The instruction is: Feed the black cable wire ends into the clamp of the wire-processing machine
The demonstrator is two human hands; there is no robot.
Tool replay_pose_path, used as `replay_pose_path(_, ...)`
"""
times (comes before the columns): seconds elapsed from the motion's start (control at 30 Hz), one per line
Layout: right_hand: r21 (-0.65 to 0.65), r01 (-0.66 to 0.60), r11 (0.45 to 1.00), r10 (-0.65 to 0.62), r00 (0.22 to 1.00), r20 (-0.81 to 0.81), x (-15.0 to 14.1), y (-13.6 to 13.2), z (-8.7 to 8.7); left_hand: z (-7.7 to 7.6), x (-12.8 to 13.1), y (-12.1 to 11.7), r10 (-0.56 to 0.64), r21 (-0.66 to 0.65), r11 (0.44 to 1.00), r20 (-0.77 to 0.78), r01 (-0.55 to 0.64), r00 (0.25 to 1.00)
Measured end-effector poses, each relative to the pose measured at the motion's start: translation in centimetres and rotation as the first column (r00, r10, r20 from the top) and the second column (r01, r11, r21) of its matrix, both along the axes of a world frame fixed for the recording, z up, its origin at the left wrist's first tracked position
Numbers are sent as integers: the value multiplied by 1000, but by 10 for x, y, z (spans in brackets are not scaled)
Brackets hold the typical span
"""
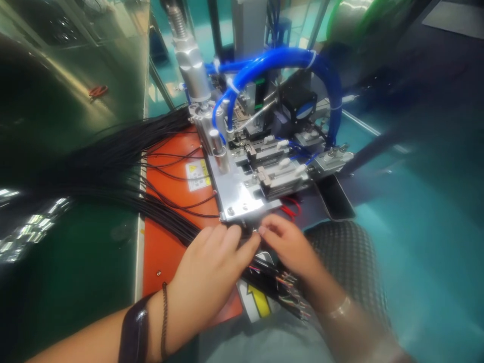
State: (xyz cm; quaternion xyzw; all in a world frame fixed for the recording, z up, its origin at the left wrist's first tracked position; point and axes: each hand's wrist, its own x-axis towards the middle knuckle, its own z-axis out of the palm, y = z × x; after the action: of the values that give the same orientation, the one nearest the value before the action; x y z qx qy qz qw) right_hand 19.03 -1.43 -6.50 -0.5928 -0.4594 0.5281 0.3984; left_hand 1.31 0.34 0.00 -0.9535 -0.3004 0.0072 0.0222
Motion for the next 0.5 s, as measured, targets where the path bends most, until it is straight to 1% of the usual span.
replay_pose_path(0.1,-33,6,999,-9,997,-79,2,2,-2,-1,-1,1,-9,-1,1000,5,9,1000)
replay_pose_path(0.2,-4,-21,1000,21,996,-82,5,1,2,-6,-7,2,-55,42,998,86,52,995)
replay_pose_path(0.27,46,-59,997,62,997,-54,8,0,7,-9,-10,2,-84,86,994,150,72,985)
replay_pose_path(0.33,86,-70,994,72,997,-20,10,0,10,-11,-12,2,-104,121,989,188,82,977)
replay_pose_path(0.4,96,-54,994,53,999,11,10,0,12,-11,-13,2,-100,126,989,187,77,977)
replay_pose_path(0.5,67,-16,998,10,996,92,7,2,12,-9,-12,0,-60,95,994,133,48,989)
